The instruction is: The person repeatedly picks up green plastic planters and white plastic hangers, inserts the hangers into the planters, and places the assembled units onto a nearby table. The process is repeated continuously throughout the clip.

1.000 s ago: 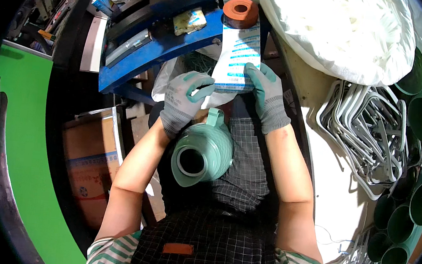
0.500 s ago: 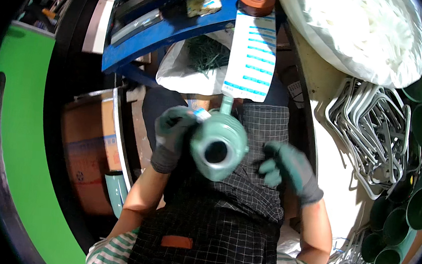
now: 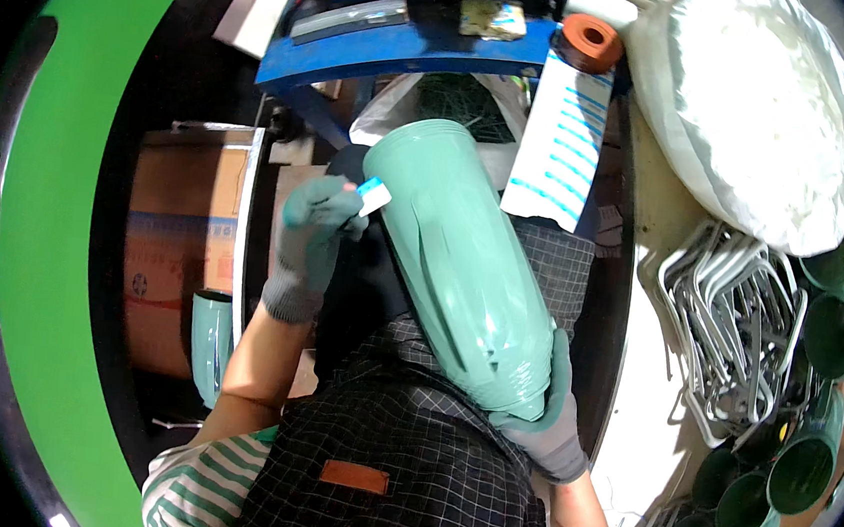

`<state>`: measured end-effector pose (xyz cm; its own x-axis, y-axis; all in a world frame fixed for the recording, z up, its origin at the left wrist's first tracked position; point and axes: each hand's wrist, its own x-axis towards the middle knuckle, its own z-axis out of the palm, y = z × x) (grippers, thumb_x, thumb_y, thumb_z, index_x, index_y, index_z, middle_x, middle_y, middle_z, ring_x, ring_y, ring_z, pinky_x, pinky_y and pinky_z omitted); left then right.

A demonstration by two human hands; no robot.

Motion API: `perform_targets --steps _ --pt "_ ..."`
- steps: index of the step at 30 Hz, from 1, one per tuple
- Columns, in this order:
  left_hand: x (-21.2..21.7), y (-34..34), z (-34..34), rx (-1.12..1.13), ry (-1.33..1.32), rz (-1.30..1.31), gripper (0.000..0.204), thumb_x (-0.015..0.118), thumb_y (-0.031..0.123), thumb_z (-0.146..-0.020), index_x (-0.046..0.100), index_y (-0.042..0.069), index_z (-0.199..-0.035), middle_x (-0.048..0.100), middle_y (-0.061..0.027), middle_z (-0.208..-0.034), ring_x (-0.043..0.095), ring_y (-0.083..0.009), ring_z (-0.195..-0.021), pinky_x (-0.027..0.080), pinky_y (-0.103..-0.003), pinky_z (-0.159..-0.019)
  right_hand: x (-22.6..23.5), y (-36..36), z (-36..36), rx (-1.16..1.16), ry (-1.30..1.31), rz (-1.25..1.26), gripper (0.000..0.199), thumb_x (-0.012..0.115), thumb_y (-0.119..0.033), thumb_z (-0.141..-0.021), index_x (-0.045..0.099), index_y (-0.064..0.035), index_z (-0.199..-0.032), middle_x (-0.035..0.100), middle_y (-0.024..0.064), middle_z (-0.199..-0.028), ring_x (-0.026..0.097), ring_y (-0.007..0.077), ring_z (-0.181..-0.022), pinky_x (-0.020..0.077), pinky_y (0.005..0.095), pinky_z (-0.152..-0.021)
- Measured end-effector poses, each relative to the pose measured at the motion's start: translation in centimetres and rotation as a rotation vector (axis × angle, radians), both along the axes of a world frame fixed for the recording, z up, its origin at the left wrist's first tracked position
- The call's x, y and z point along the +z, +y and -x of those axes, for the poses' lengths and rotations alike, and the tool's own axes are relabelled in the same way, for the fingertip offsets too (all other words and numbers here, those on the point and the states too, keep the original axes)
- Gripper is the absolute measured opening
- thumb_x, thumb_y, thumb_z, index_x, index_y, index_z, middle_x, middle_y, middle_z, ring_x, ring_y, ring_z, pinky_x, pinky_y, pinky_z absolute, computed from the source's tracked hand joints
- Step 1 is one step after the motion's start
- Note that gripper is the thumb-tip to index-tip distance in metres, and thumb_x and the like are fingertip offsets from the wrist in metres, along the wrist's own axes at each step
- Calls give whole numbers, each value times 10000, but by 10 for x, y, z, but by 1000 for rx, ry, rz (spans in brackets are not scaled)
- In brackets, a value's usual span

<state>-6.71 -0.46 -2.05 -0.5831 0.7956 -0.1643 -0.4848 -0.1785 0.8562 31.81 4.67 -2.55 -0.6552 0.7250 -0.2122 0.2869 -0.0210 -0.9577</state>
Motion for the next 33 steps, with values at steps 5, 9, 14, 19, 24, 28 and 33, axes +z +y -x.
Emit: perform_targets --steps 5,9,14,19,24,28,33 --pt "22 27 8 -120 173 380 192 710 147 -981 706 -29 -1059 694 -66 -830 628 -112 -664 484 -223 -611 -2 -12 5 18 -110 -282 1329 967 -331 -690 122 28 -1650 548 265 -1495 652 342 -1281 549 439 -1043" --pt "10 23 -1 -18 190 288 149 708 110 -973 713 -30 -1027 696 -47 -818 628 -96 -659 487 -212 -611 -7 -19 6 18 -160 -387 1285 964 -315 -694 163 29 -1638 607 263 -1424 704 345 -1199 593 429 -969" --pt "-28 16 14 65 1583 226 158 773 158 -920 721 13 -953 684 -46 -775 652 -147 -649 518 -263 -590 -5 -19 10 55 -282 -385 1273 965 -343 -692 189 24 -1632 607 265 -1417 705 361 -1189 592 441 -969" --pt "-2 4 23 121 1594 518 244 877 227 -803 728 94 -943 681 -47 -843 682 -263 -721 567 -374 -631 -7 -19 1 53 -224 -343 1328 975 -311 -712 95 -16 -1663 525 240 -1512 625 334 -1312 544 439 -1061" --pt "-32 2 34 254 1316 197 516 826 194 -868 620 -31 -1285 660 -196 -1187 682 -351 -984 569 -403 -840 -16 14 -6 -8 227 326 1304 930 -534 -722 190 20 -1641 543 234 -1509 658 363 -1252 557 442 -1039" --pt "-13 36 10 130 947 197 614 850 212 -883 595 -63 -1369 702 -190 -1229 695 -247 -1089 552 -349 -949 10 40 -23 -53 257 943 1379 881 -685 -700 181 16 -1659 414 204 -1617 441 308 -1484 394 427 -1202" --pt "42 86 -7 2 1356 215 555 831 227 -889 624 14 -1359 680 -185 -1294 687 -318 -1155 536 -386 -1002 11 23 -38 -168 332 559 1371 961 -468 -640 183 -5 -1669 403 169 -1626 411 291 -1503 351 426 -1229"
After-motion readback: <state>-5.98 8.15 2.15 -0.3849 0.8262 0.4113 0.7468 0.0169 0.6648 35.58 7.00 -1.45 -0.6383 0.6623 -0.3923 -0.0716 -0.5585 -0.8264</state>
